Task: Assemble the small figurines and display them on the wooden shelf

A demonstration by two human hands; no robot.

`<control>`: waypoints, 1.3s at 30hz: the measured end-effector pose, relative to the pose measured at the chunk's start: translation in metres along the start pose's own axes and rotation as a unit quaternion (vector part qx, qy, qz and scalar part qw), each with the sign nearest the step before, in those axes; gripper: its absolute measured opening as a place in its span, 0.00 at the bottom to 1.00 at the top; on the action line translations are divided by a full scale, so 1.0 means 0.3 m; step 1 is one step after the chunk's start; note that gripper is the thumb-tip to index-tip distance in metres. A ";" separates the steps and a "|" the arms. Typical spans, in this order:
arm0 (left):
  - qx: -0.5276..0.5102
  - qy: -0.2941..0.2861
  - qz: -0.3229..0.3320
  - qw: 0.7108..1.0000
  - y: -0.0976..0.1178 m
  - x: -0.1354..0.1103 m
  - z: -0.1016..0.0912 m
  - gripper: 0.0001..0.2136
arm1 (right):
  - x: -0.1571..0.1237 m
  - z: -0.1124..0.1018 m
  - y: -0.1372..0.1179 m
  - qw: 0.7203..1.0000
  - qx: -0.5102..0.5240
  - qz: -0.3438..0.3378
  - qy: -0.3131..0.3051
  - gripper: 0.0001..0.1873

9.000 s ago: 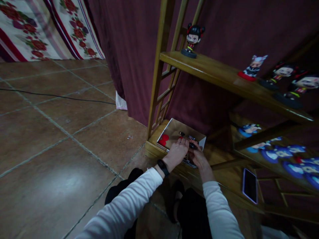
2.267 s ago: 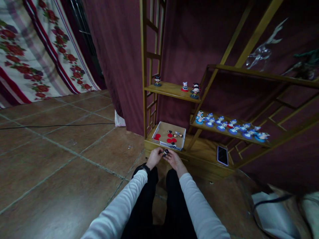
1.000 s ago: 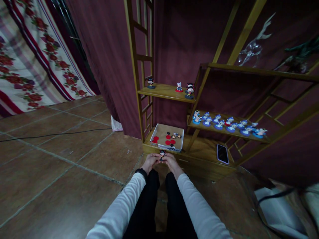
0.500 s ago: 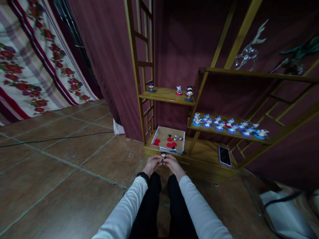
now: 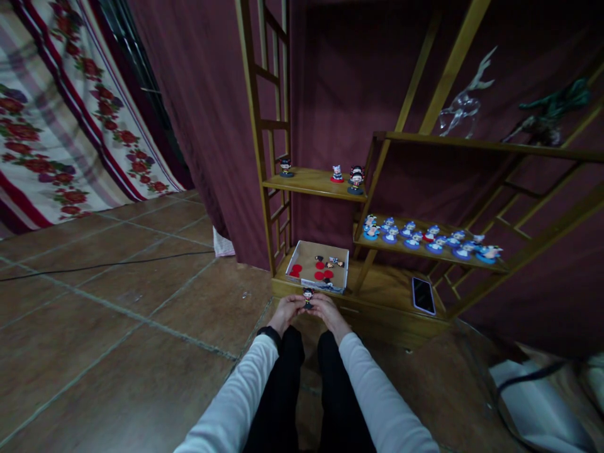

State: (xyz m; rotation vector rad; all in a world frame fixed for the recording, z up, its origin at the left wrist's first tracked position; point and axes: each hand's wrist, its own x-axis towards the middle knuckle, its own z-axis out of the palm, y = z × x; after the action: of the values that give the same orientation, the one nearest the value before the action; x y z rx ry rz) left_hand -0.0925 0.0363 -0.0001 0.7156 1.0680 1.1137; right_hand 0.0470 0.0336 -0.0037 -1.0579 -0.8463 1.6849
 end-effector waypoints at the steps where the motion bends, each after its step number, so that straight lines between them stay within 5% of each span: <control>1: 0.002 0.001 -0.002 1.000 0.002 -0.002 0.002 0.07 | -0.003 0.001 -0.003 1.000 -0.001 0.000 0.001 0.16; 8: 0.004 -0.002 0.004 1.000 -0.001 -0.004 0.002 0.09 | -0.034 0.021 -0.019 1.000 -0.013 -0.014 0.005 0.14; 18: 0.000 0.075 0.031 0.997 -0.019 0.011 -0.017 0.21 | 0.013 0.025 0.020 0.999 -0.033 -0.023 0.021 0.19; 39: 0.018 0.092 0.050 0.994 -0.011 0.012 -0.025 0.19 | 0.053 0.029 0.074 0.995 -0.067 -0.069 0.035 0.24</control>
State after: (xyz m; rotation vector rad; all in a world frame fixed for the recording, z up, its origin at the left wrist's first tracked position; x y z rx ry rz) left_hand -0.0983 0.0382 -0.0068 0.7107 1.2203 1.2677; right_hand 0.0282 0.0410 -0.0240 -1.1158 -0.9744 1.4845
